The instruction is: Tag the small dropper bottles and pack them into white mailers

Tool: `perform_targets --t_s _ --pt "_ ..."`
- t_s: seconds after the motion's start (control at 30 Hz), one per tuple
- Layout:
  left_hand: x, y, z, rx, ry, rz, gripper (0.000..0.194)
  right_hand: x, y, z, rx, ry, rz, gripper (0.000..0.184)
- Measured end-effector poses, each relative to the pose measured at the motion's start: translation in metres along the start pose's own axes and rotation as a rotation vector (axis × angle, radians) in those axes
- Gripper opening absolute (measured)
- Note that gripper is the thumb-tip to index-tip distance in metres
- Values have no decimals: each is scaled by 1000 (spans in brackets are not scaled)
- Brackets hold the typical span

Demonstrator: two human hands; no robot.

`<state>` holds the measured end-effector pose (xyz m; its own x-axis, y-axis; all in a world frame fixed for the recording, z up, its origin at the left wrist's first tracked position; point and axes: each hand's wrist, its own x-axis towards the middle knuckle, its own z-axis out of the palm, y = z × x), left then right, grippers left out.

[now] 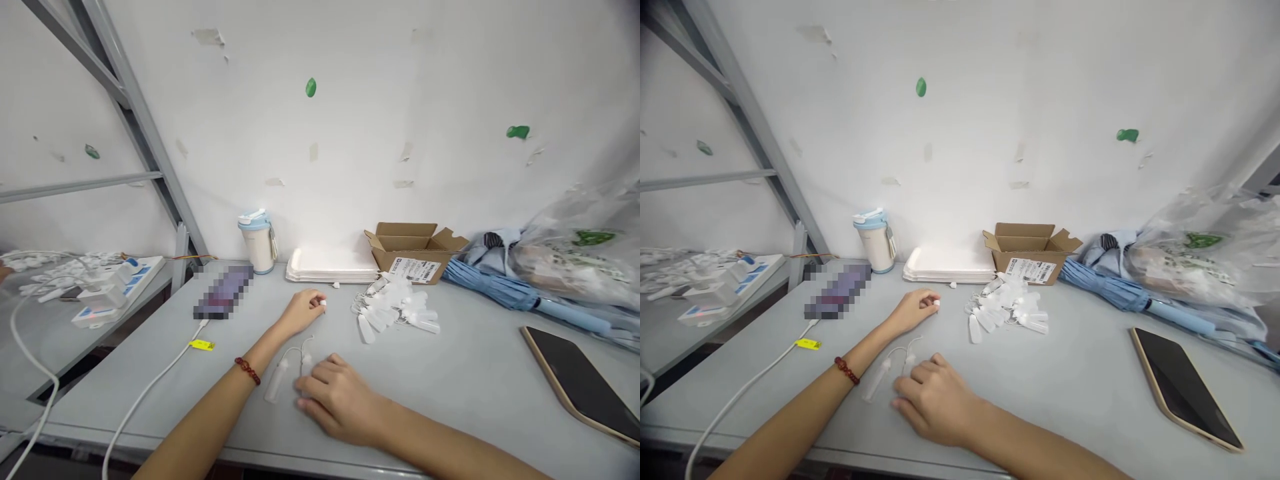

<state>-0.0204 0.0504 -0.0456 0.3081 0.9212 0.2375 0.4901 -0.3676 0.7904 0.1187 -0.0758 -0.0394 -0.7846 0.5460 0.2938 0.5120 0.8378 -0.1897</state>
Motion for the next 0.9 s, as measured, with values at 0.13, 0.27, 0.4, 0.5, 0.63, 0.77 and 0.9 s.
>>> perform_targets --t_s 0.13,0.27,0.4,0.5,0.63,0.77,0.9 --pt "-3 5 -2 52 20 32 16 0 9 -4 -28 -4 70 19" --pt "-7 12 -6 90 59 49 11 4 21 -10 -78 -12 148 15" --pt "-10 17 -10 70 64 34 12 4 33 -12 -154 55 213 15" --pt "-11 17 -11 44 45 14 12 4 39 -11 -172 89 225 17" --pt "-11 15 -10 -11 37 -10 16 4 41 -9 -185 155 218 18" --pt "-9 14 -9 -114 24 -49 18 3 42 -9 -154 234 209 17" --pt "-11 20 -13 -279 -69 -81 27 2 42 -13 -58 314 232 17"
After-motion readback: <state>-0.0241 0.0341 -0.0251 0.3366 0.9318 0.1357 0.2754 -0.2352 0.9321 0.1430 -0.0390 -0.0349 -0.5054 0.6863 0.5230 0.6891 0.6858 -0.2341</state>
